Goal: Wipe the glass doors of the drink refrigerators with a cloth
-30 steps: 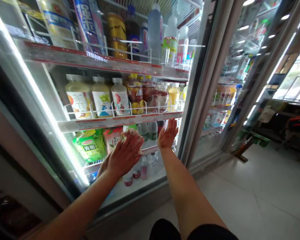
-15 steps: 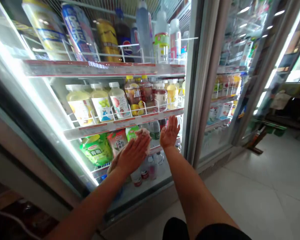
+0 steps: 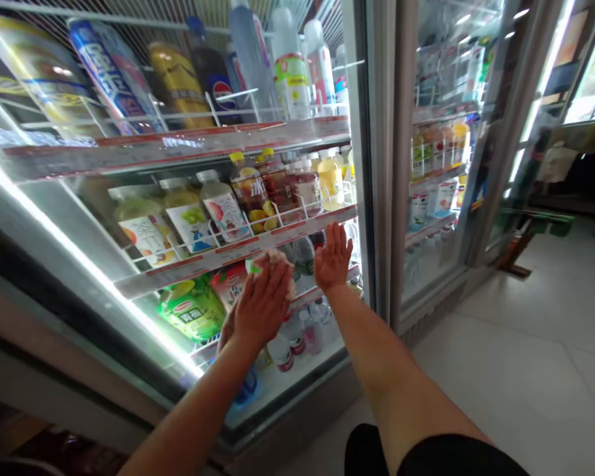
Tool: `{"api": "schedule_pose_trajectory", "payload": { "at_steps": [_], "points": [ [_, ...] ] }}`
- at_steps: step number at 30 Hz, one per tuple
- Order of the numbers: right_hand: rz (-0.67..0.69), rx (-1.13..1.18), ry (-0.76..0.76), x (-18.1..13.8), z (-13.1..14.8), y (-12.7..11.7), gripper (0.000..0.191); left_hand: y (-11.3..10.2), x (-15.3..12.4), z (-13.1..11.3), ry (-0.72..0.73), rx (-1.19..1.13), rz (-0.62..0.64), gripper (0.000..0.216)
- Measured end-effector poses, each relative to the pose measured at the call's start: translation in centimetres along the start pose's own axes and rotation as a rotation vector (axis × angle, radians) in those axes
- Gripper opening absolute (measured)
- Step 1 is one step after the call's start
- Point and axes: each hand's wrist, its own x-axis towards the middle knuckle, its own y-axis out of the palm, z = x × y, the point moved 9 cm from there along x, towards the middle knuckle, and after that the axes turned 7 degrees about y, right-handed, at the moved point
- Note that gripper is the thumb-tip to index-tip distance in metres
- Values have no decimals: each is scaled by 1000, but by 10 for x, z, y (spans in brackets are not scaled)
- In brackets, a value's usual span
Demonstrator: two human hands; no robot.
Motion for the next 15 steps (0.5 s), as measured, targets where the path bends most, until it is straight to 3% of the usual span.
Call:
{"api": "schedule_pose_trajectory", "payload": {
  "at_steps": [3,8,10,12,15],
  "points": [
    [-12,20,-13,0,0,0,65,13,-9,-13,106,-23,66,59],
    [-22,45,-36,-1,1,-2,64,-35,30,46,-77,25,-65,65],
    [4,23,-26,0,1,-1,64,-46,36,58,-166,23,-103,68],
    [12,8,-17,0,1,-1,63,-39,28,50,-195,1,-99,68],
    [10,10,-8,1,1,-3,63,-8,1,3,4,-39,-19,59]
  ]
}}
